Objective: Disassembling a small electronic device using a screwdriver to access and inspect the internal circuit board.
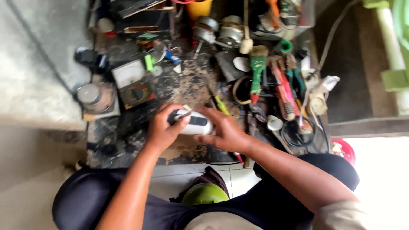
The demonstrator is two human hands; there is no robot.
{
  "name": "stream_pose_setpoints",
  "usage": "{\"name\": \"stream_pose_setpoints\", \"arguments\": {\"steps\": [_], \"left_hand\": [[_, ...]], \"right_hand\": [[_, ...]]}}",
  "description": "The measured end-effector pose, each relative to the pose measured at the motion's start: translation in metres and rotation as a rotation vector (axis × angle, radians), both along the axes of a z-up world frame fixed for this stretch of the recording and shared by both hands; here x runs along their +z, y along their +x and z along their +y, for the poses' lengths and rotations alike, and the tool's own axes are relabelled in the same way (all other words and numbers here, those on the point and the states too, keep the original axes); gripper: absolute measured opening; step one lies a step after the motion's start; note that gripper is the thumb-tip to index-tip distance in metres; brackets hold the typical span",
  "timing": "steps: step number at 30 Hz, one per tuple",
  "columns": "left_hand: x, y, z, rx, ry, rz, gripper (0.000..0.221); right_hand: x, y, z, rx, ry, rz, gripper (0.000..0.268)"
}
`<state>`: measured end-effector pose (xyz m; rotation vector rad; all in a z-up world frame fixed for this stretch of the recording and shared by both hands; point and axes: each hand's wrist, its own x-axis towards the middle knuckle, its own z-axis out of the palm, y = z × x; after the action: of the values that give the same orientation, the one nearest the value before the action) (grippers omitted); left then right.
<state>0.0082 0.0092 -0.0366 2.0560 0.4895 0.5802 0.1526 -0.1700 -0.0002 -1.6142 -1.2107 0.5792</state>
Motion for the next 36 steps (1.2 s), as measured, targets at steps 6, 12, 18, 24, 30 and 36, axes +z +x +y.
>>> {"name": "stream_pose_setpoints", "arguments": {"steps": [6, 12, 18, 24, 30, 36], "left_hand": [[0.007, -0.001, -0.001, -0.031, -0.012, 0.007, 0.031], [0.008, -0.003, 0.003, -0.035, -0.043, 0.031, 0.027], [0.004, -0.006, 0.004, -0.034, -0.048, 0.104, 0.027], [-0.010, -0.012, 0.012, -0.058, 0.035, 0.059, 0.026], [-0.019, -0.016, 0.014, -0.071, 0.063, 0.070, 0.031], [-0.017, -0.018, 0.008, -0.064, 0.037, 0.123, 0.033]], "right_hand": [[0.000, 0.001, -0.003, 0.006, 0.033, 0.083, 0.074], [0.007, 0.003, -0.002, 0.010, 0.037, 0.087, 0.072], [-0.010, 0.002, 0.000, 0.004, 0.066, 0.079, 0.075], [-0.013, 0.006, -0.003, 0.042, 0.064, 0.145, 0.072], [-0.005, 0.011, -0.005, 0.095, 0.031, 0.107, 0.068], [-0.020, 0.011, -0.003, 0.094, -0.020, 0.054, 0.074]]}}
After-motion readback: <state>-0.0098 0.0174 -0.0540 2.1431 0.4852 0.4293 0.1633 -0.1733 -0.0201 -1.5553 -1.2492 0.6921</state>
